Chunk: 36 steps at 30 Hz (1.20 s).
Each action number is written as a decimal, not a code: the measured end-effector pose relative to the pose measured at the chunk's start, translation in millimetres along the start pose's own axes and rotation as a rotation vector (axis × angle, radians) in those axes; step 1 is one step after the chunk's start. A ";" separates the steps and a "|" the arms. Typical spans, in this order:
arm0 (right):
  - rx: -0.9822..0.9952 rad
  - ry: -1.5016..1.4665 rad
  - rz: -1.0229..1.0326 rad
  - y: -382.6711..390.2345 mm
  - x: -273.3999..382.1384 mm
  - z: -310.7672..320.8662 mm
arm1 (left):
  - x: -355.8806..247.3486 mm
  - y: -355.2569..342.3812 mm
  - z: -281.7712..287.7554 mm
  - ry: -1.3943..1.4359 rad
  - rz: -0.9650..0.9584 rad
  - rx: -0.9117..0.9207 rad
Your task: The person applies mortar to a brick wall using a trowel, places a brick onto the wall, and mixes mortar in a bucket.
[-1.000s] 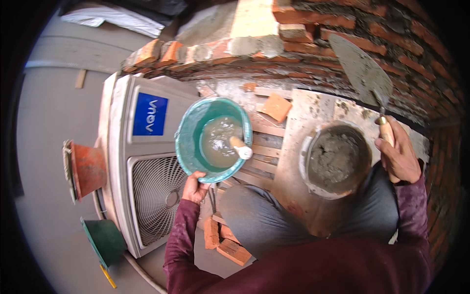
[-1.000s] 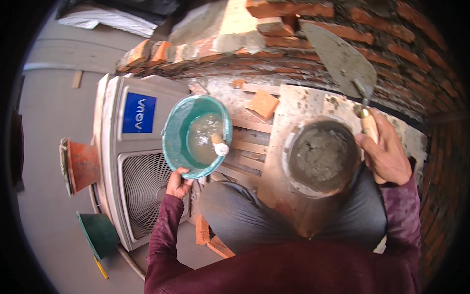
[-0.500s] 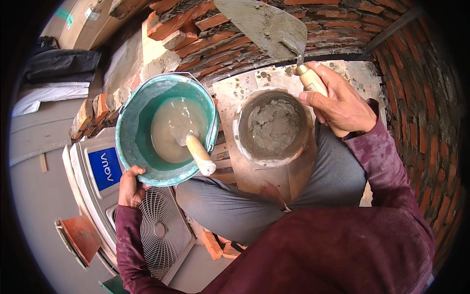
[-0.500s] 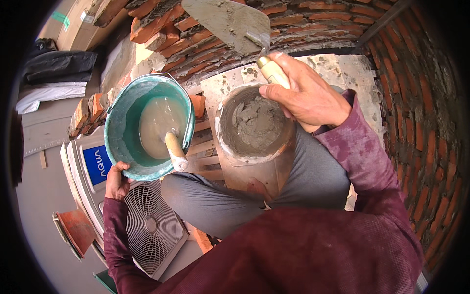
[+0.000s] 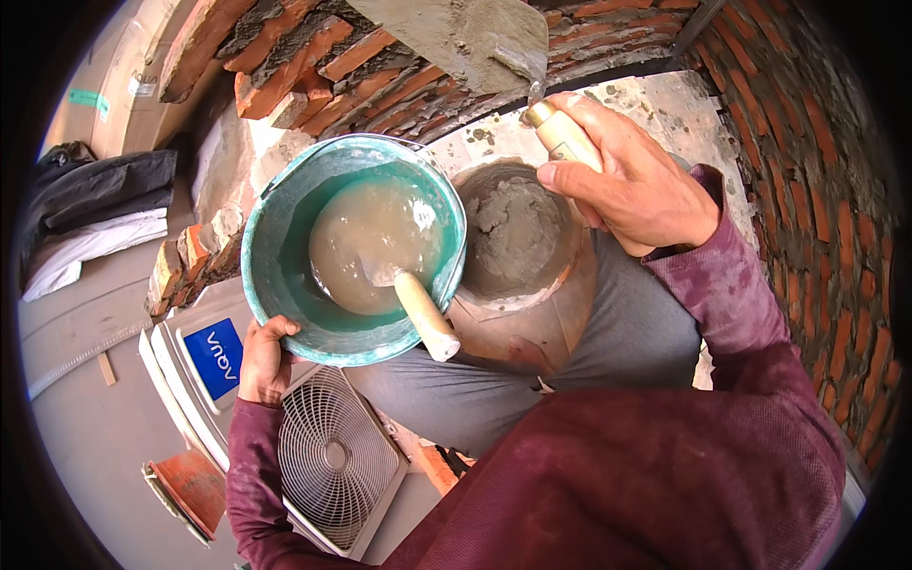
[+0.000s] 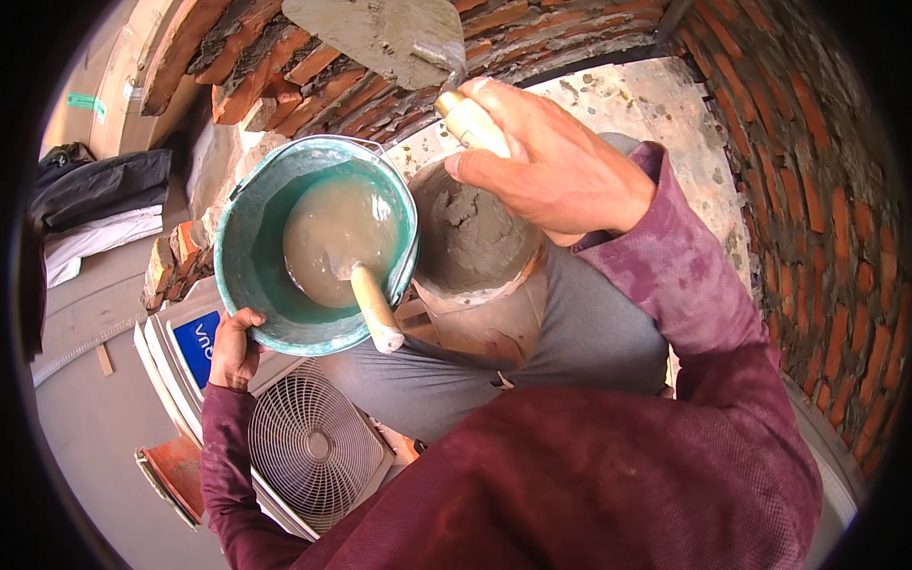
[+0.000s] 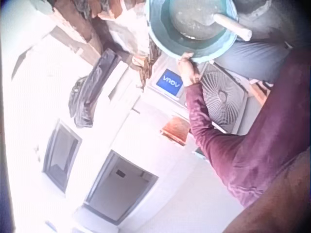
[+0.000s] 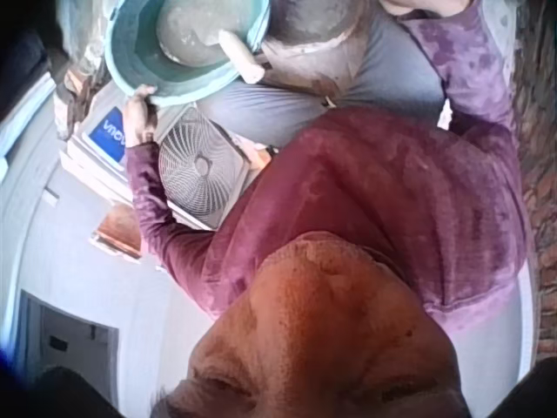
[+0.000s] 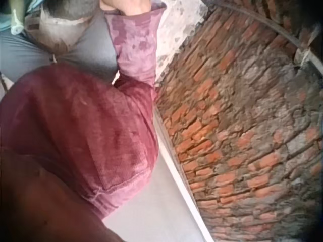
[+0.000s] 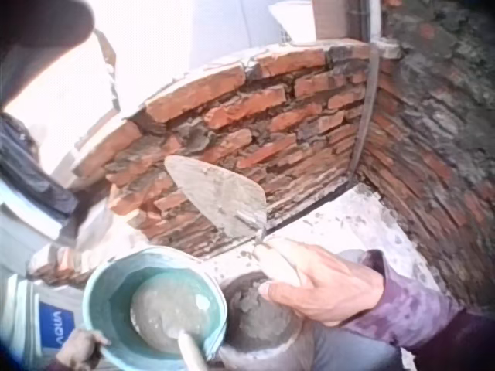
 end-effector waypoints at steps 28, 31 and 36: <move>-0.039 0.048 0.140 4.5 8.2 -1.6 | -1.3 -0.9 4.1 -0.206 -0.070 -0.020; -0.016 0.002 0.090 3.9 6.9 -5.3 | 3.5 -3.8 3.5 -0.157 -0.057 0.001; -0.016 0.010 0.144 3.8 8.9 -7.0 | 4.8 -6.2 2.5 -0.183 -0.083 0.004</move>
Point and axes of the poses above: each hand's wrist, its own y-axis away from the middle knuckle, its own z-axis out of the back of the hand, x = y × z, the point moved 8 cm from there along -y, towards the middle knuckle, and after that the axes turned 7 degrees about -x, right-handed, at the moved point
